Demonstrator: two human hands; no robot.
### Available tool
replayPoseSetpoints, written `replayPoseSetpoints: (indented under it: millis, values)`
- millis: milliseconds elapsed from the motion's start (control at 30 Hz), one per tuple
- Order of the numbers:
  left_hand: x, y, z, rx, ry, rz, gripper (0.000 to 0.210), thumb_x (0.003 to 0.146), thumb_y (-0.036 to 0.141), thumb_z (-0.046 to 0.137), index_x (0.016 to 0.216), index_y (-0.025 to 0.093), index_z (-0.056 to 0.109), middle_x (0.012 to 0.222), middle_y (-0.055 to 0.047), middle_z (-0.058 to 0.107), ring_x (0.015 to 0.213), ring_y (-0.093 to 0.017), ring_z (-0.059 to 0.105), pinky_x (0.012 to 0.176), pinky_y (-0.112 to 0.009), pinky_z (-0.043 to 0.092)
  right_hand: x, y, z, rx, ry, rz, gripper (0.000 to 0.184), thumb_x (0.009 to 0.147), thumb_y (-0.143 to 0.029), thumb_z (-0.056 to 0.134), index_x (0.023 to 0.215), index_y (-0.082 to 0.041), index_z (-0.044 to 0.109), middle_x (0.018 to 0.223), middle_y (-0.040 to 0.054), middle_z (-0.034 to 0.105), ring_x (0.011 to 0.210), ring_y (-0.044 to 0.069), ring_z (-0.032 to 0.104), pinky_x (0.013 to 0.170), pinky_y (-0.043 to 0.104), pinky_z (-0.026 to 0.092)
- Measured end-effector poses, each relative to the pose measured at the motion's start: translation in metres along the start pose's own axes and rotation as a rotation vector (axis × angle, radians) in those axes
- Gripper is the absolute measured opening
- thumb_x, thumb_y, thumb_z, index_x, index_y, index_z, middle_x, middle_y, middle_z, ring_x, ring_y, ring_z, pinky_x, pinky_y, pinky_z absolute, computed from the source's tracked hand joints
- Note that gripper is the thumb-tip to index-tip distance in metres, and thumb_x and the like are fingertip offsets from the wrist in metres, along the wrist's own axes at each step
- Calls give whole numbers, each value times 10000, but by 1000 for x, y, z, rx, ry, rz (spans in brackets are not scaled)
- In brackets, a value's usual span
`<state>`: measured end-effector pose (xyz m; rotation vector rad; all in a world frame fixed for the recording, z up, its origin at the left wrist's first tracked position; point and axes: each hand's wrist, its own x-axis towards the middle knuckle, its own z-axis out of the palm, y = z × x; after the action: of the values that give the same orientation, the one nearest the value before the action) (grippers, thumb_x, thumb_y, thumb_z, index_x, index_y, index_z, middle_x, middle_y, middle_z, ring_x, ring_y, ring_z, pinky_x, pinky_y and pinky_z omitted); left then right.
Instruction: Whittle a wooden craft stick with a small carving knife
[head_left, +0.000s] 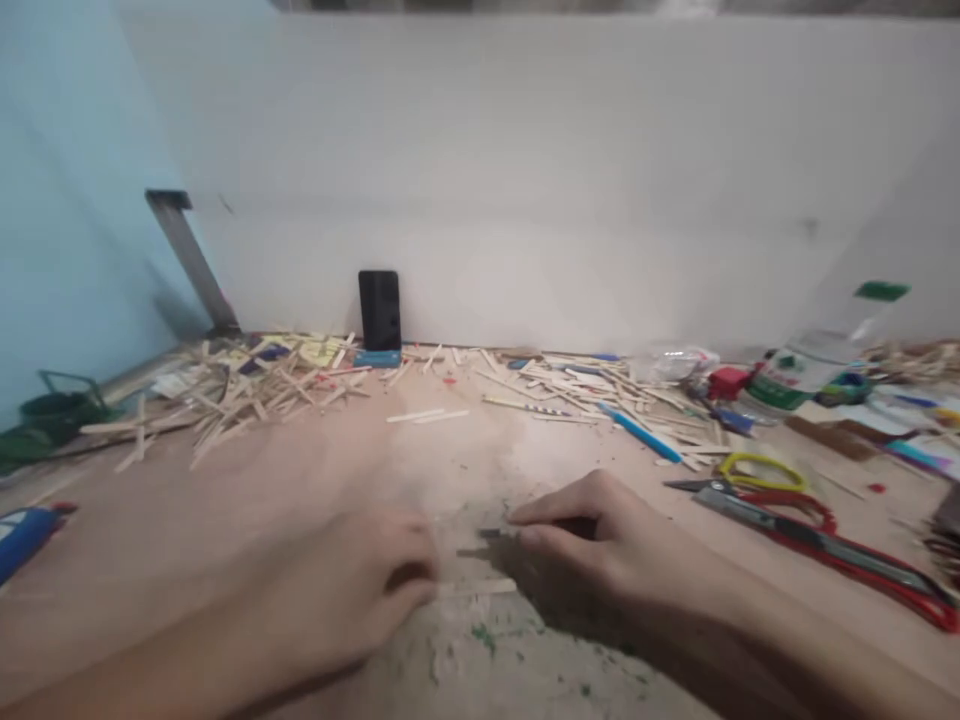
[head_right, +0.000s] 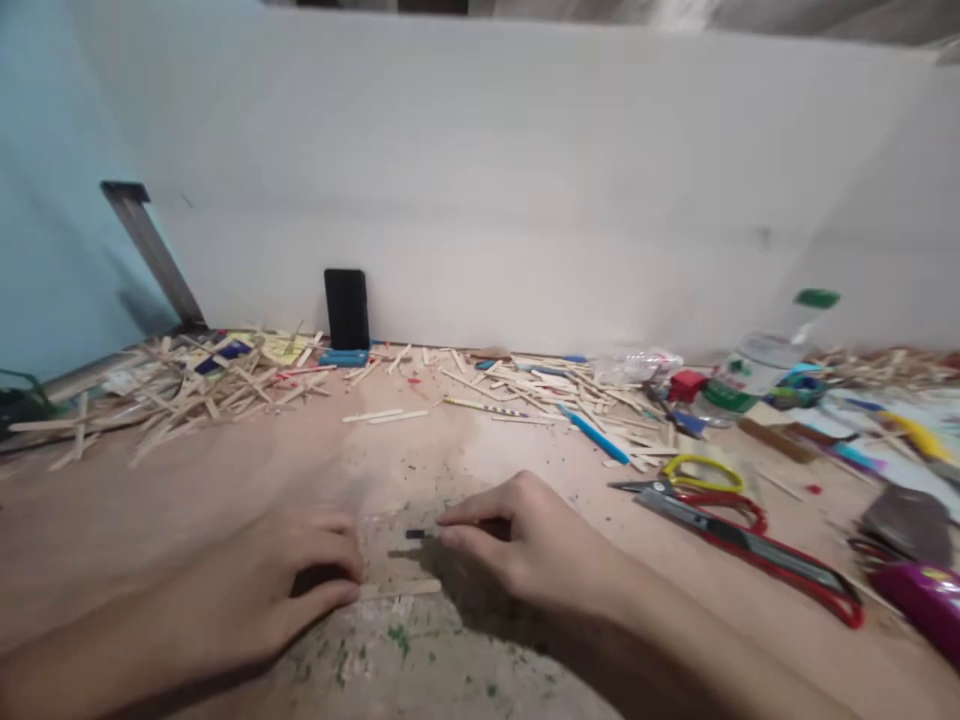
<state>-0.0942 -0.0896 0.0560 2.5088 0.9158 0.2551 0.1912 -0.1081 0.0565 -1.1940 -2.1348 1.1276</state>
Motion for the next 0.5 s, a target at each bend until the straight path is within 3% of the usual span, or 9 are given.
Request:
replayPoseSetpoints:
  millis: [200, 333, 500]
  values:
    - [-5, -4, 13, -40, 50, 67, 293, 1082, 227, 514, 926, 227, 761, 936, -20, 708, 893, -176, 640, 767, -308, 440, -6, 3, -4, -50, -71, -16, 302, 1078, -317, 622, 1116, -171, 884, 919, 82, 845, 713, 159, 689, 635, 259, 485]
    - [-9, -4, 26, -22, 92, 94, 261, 1062, 150, 525, 994, 260, 752, 993, 1, 713, 910, -170, 635, 798, -307, 444, -9, 11, 5, -89, -59, -85, 282, 1115, -306, 627, 1094, -190, 883, 906, 83, 847, 743, 167, 751, 668, 248, 550]
    - [-7, -6, 24, -31, 79, 142, 264, 1072, 140, 514, 982, 256, 733, 949, 24, 705, 868, -141, 636, 760, -284, 450, -11, 19, 11, -111, -54, -134, 292, 1140, -284, 613, 1047, -188, 873, 815, 59, 812, 739, 158, 769, 660, 231, 566]
